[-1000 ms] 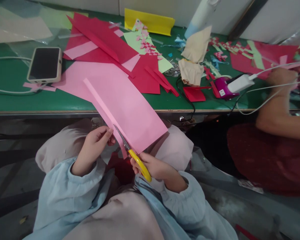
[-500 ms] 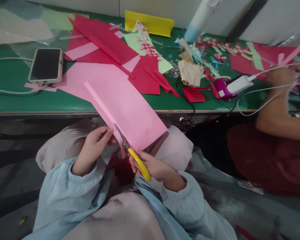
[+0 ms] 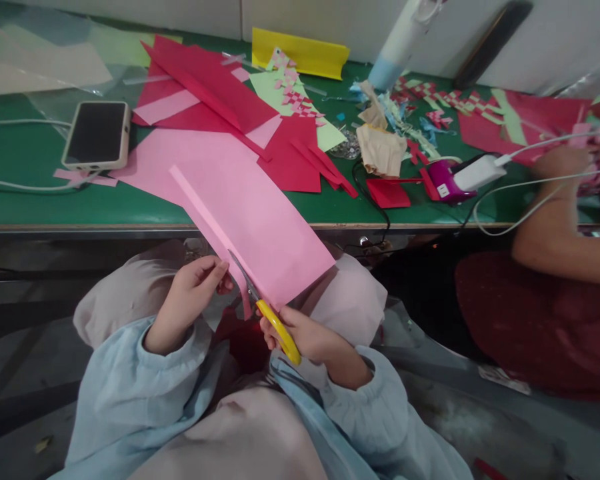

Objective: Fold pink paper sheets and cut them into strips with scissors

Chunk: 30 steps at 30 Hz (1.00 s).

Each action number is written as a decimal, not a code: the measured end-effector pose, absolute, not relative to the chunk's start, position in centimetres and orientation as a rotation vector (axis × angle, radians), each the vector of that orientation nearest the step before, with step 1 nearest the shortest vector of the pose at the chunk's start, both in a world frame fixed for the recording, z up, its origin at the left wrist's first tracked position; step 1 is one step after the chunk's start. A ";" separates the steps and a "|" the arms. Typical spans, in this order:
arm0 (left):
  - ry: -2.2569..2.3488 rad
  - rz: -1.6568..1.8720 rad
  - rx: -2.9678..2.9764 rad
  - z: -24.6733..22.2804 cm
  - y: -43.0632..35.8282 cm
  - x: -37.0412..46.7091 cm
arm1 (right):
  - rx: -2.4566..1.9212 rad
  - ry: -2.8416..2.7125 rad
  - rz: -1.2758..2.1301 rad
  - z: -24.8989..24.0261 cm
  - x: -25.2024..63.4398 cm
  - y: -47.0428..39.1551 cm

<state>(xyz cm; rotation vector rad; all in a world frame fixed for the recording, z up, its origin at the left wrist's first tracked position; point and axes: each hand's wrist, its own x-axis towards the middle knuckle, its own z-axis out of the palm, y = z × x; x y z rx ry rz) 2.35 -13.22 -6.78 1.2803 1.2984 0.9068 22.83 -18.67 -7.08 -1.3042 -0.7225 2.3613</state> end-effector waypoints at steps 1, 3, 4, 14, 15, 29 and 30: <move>1.303 0.917 1.252 -6.9 -13.2 2.3 | -1.297 -0.732 2.350 -7.0 22.9 -18.7; 1.323 0.950 1.160 -7.0 -13.0 2.3 | -1.287 -0.755 2.324 -7.1 22.9 -18.8; 1.335 0.971 1.115 -7.1 -13.0 2.3 | -1.284 -0.766 2.314 -7.2 23.0 -18.9; 1.303 1.001 1.261 -7.3 -12.7 1.8 | -1.248 -0.864 2.306 -9.2 23.6 -20.5; 1.304 0.998 1.280 -7.4 -12.7 1.8 | -1.219 -0.882 2.309 -9.3 23.6 -20.8; 1.370 1.081 1.271 -7.4 -12.1 2.4 | -1.332 -1.003 2.402 -5.4 27.8 -23.7; 1.363 1.090 1.256 -7.6 -12.0 2.4 | -1.368 -0.975 2.428 -4.8 28.4 -23.9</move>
